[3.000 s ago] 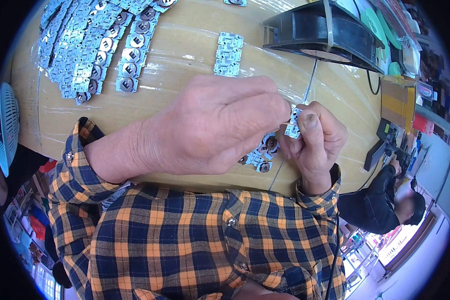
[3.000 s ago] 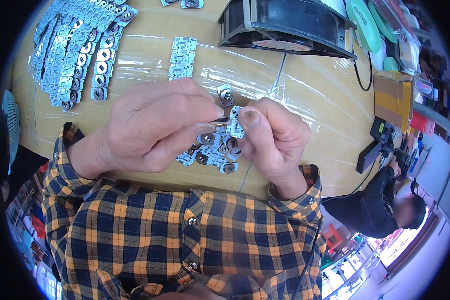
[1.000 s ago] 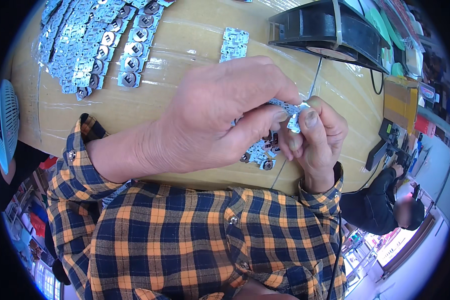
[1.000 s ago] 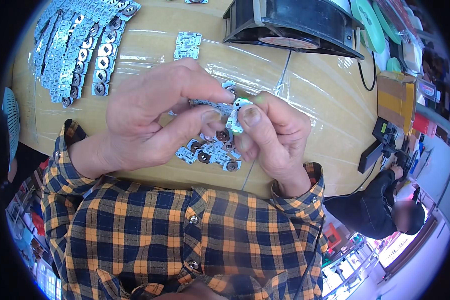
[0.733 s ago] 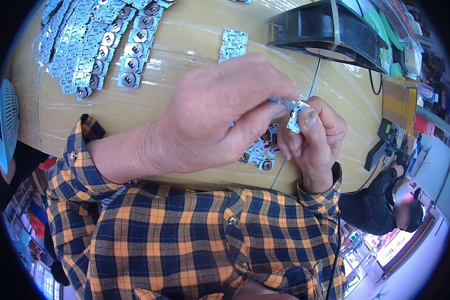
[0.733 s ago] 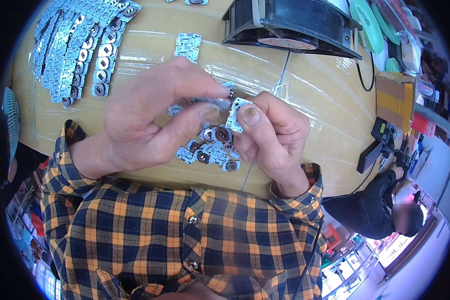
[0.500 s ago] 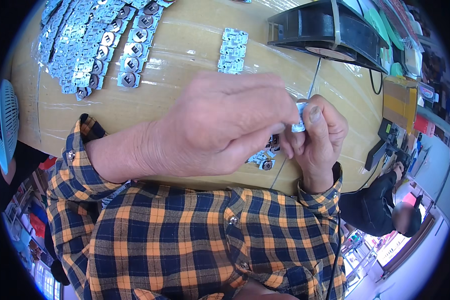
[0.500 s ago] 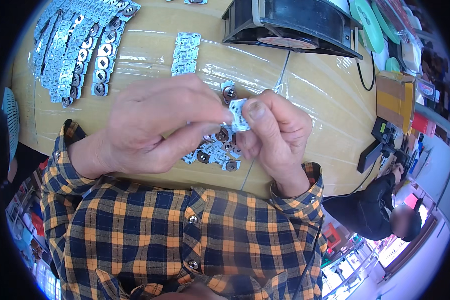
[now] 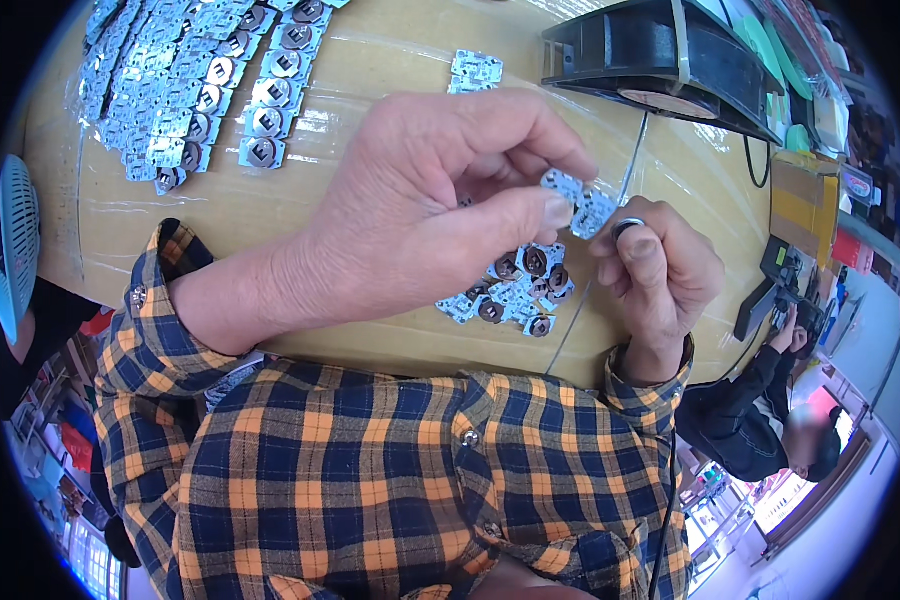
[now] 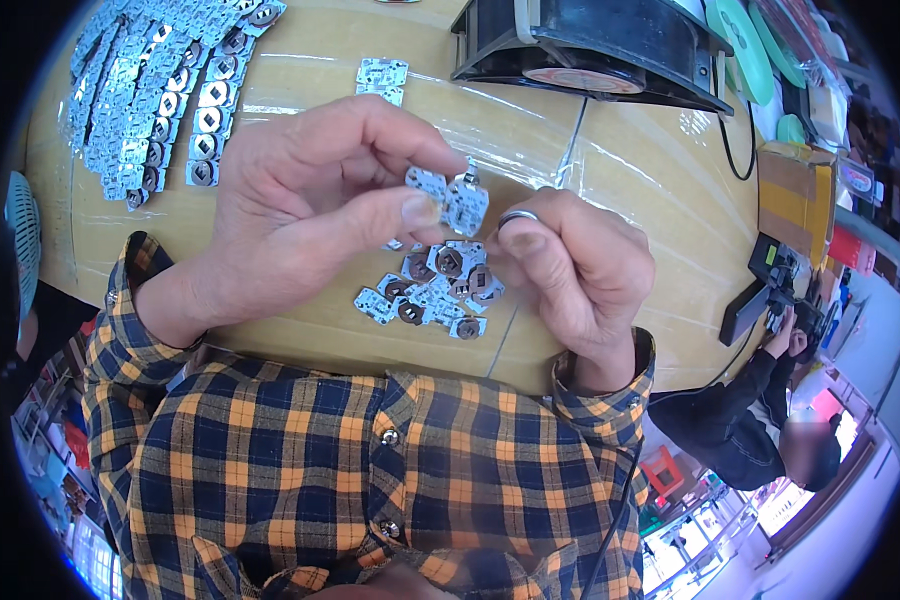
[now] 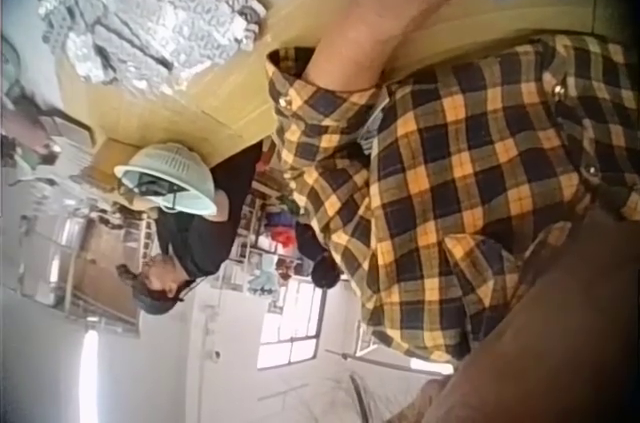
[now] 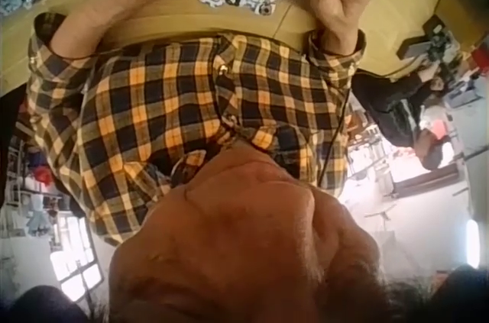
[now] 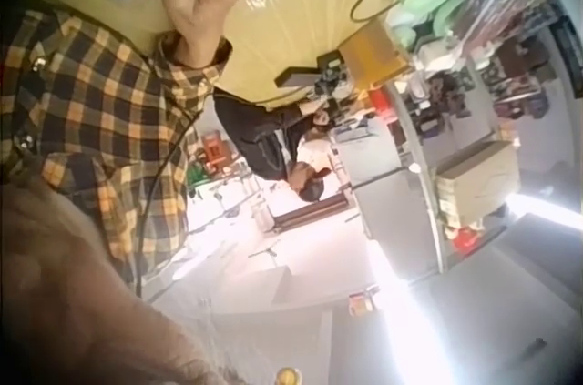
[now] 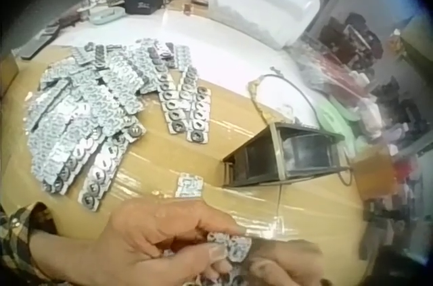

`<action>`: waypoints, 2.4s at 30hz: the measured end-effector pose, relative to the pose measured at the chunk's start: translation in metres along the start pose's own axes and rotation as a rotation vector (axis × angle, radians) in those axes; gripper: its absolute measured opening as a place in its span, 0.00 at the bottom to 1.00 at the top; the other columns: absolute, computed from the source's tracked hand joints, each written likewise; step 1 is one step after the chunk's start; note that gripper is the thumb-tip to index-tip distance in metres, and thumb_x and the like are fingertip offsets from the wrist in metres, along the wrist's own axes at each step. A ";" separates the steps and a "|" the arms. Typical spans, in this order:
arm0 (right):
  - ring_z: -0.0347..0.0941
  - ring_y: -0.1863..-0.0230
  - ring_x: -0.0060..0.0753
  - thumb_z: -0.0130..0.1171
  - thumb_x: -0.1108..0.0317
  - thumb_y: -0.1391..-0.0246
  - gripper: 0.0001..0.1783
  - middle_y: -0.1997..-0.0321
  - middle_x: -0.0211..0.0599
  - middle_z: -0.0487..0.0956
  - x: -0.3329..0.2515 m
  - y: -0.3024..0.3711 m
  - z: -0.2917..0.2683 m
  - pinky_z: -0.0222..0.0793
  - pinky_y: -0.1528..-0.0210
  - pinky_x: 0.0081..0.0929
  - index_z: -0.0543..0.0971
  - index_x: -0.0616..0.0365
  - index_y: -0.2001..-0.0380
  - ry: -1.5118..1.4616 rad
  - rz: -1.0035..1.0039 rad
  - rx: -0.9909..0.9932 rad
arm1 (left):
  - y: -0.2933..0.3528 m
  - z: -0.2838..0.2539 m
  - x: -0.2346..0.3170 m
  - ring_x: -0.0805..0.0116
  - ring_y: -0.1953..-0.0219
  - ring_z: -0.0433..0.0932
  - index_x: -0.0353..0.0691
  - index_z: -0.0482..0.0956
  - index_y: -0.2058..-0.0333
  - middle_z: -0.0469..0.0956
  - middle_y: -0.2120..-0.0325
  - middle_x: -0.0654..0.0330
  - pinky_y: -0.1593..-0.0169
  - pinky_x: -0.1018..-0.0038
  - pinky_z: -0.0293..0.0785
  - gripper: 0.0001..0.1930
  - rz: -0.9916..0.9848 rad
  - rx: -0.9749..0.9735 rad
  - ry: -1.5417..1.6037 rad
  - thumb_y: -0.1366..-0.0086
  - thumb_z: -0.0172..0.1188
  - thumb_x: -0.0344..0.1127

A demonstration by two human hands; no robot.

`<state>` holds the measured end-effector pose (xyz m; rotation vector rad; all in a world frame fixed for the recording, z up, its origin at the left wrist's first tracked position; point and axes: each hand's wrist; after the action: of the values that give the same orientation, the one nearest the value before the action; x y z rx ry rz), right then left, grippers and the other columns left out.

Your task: Manually assembling small silver metal components at a workbench.

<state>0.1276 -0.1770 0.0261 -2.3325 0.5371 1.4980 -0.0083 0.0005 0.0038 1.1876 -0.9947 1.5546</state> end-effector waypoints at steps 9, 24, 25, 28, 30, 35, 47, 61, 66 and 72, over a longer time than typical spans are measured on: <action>0.68 0.83 0.19 0.59 0.64 0.41 0.15 0.82 0.32 0.74 0.003 0.000 0.009 0.59 0.81 0.18 0.78 0.67 0.73 0.119 -0.141 -0.002 | 0.001 0.004 -0.009 0.78 0.70 0.79 0.27 0.77 0.57 0.79 0.68 0.59 0.67 0.85 0.77 0.10 0.040 -0.062 0.000 0.38 0.60 0.22; 0.53 0.92 0.14 0.42 0.59 0.31 0.19 0.89 0.28 0.63 -0.001 -0.002 0.023 0.52 0.92 0.14 0.67 0.60 0.74 -0.779 0.367 0.051 | -0.001 0.005 -0.001 0.69 0.67 0.83 0.29 0.73 0.56 0.78 0.69 0.56 0.65 0.79 0.81 0.10 -0.075 -0.008 0.260 0.37 0.58 0.21; 0.53 0.92 0.14 0.42 0.59 0.31 0.19 0.89 0.28 0.63 0.000 -0.002 0.023 0.52 0.92 0.14 0.67 0.60 0.74 -0.779 0.367 0.050 | 0.000 0.006 -0.003 0.69 0.67 0.83 0.29 0.73 0.56 0.78 0.69 0.56 0.65 0.79 0.81 0.10 -0.075 -0.007 0.260 0.37 0.58 0.21; 0.54 0.92 0.15 0.44 0.60 0.32 0.19 0.88 0.27 0.63 0.001 0.000 0.023 0.53 0.90 0.15 0.66 0.60 0.75 -0.574 0.257 0.029 | 0.001 0.008 -0.006 0.72 0.68 0.80 0.30 0.75 0.58 0.77 0.69 0.57 0.65 0.81 0.78 0.11 0.150 0.046 0.130 0.40 0.59 0.18; 0.55 0.91 0.16 0.45 0.61 0.32 0.18 0.88 0.27 0.62 0.001 0.004 0.020 0.53 0.89 0.16 0.67 0.60 0.76 -0.484 0.240 0.014 | -0.002 0.002 -0.002 0.75 0.69 0.78 0.30 0.77 0.60 0.76 0.69 0.58 0.68 0.82 0.76 0.12 0.353 -0.005 -0.342 0.44 0.60 0.15; 0.56 0.90 0.17 0.46 0.61 0.33 0.19 0.88 0.27 0.63 0.000 0.005 0.019 0.52 0.89 0.17 0.67 0.61 0.77 -0.434 0.256 0.011 | 0.001 0.007 -0.004 0.75 0.70 0.77 0.30 0.77 0.61 0.75 0.69 0.58 0.69 0.82 0.75 0.13 0.350 0.076 -0.358 0.46 0.60 0.13; 0.56 0.90 0.15 0.46 0.62 0.33 0.19 0.88 0.27 0.64 0.001 0.004 0.021 0.52 0.88 0.16 0.69 0.62 0.76 -0.391 0.235 0.075 | -0.004 0.002 -0.006 0.67 0.71 0.78 0.31 0.78 0.64 0.78 0.72 0.55 0.70 0.77 0.72 0.12 0.451 -0.055 -0.412 0.48 0.61 0.15; 0.66 0.84 0.20 0.53 0.64 0.38 0.18 0.82 0.32 0.74 0.006 0.000 0.004 0.57 0.81 0.19 0.75 0.66 0.78 0.087 -0.120 -0.007 | -0.001 0.006 0.000 0.78 0.69 0.80 0.28 0.78 0.58 0.80 0.68 0.58 0.65 0.85 0.78 0.09 -0.123 -0.013 0.072 0.38 0.59 0.21; 0.62 0.86 0.16 0.51 0.59 0.36 0.22 0.83 0.29 0.73 0.001 0.000 0.012 0.54 0.82 0.16 0.75 0.66 0.78 0.170 -0.225 -0.018 | 0.002 0.006 -0.003 0.77 0.69 0.81 0.27 0.77 0.58 0.81 0.69 0.56 0.65 0.83 0.80 0.09 -0.038 -0.096 0.140 0.37 0.59 0.22; 0.60 0.88 0.12 0.52 0.63 0.35 0.18 0.88 0.24 0.70 -0.003 0.006 0.015 0.51 0.86 0.15 0.76 0.63 0.77 -0.452 0.232 -0.051 | 0.001 0.005 -0.004 0.74 0.70 0.82 0.27 0.77 0.57 0.81 0.71 0.54 0.68 0.82 0.82 0.10 -0.014 -0.118 0.195 0.36 0.58 0.22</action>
<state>0.1123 -0.1749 0.0224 -1.9183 0.6648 2.0872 -0.0079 -0.0050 0.0011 0.9400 -0.9336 1.5459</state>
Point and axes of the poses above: each hand's wrist, its own y-axis away from the middle knuckle, its own z-axis out of the palm, x = y × z
